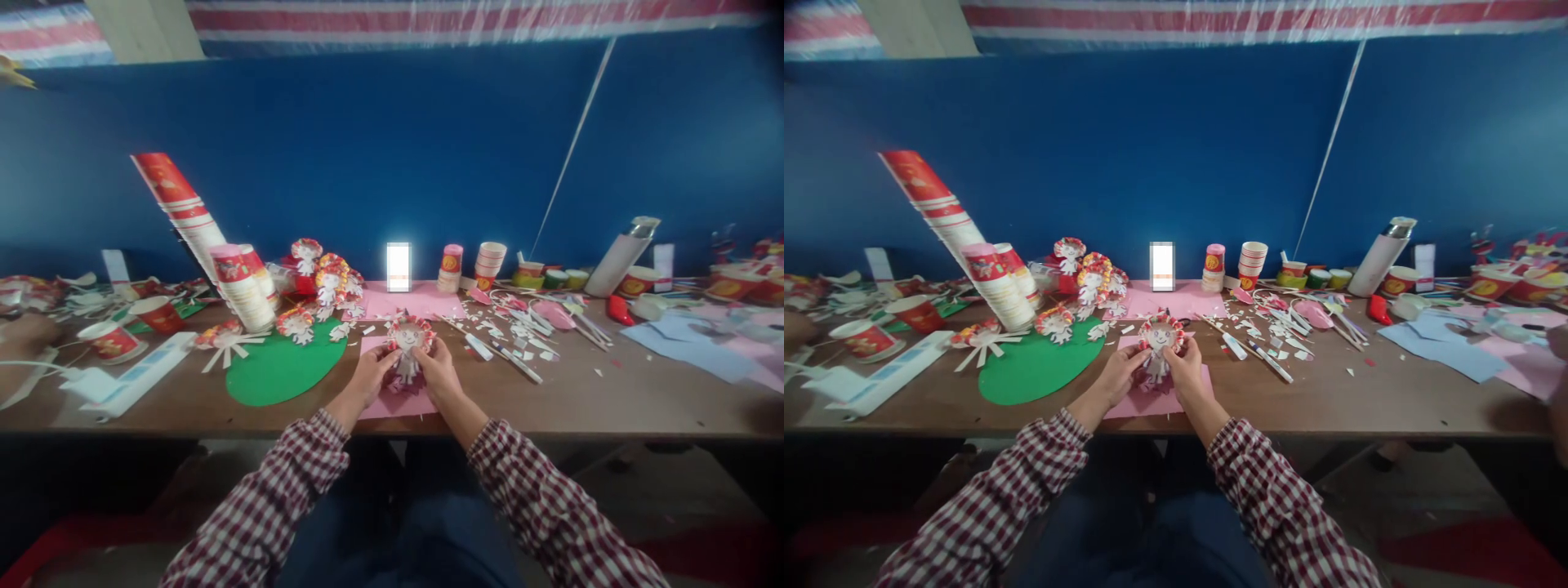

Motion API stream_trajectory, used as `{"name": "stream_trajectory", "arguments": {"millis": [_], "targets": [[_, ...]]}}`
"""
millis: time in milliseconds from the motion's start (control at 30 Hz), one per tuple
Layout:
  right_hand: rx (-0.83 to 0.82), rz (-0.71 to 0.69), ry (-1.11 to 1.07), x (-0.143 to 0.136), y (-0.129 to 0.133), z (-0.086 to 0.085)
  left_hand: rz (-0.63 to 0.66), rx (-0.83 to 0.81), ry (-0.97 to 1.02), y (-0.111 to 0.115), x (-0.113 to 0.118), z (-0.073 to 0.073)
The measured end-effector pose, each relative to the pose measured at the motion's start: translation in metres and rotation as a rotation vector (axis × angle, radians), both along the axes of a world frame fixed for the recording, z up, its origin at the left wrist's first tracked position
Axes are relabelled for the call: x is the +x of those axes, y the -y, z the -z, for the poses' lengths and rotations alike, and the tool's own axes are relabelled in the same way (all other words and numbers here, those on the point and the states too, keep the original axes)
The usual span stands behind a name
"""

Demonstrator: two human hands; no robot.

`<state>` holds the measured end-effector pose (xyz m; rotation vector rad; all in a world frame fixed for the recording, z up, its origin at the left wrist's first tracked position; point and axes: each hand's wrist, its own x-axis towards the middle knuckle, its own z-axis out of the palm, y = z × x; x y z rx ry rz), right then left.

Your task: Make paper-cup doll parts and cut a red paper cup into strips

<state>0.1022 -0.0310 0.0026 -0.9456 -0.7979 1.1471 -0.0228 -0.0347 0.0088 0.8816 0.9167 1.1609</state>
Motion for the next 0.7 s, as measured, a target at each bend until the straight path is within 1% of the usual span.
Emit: {"name": "stream_trajectory", "arguments": {"millis": [167,367,500,700], "targets": [[0.013,0.011,0.069,-0.001,0.002,0.0,-0.081,0.035,0.005,-0.006,0.011,0.004],[0.005,-0.01,0.144,-0.002,0.004,-0.001,-0.112,0.024,0.048,-0.004,0.01,0.003],[0.022,-0.036,0.194,0.0,0.002,0.004,-0.126,0.019,0.057,-0.004,0.009,0.005],[0.013,-0.005,0.286,0.0,-0.002,0.013,-0.167,0.088,0.056,-0.003,0.011,0.012]]}}
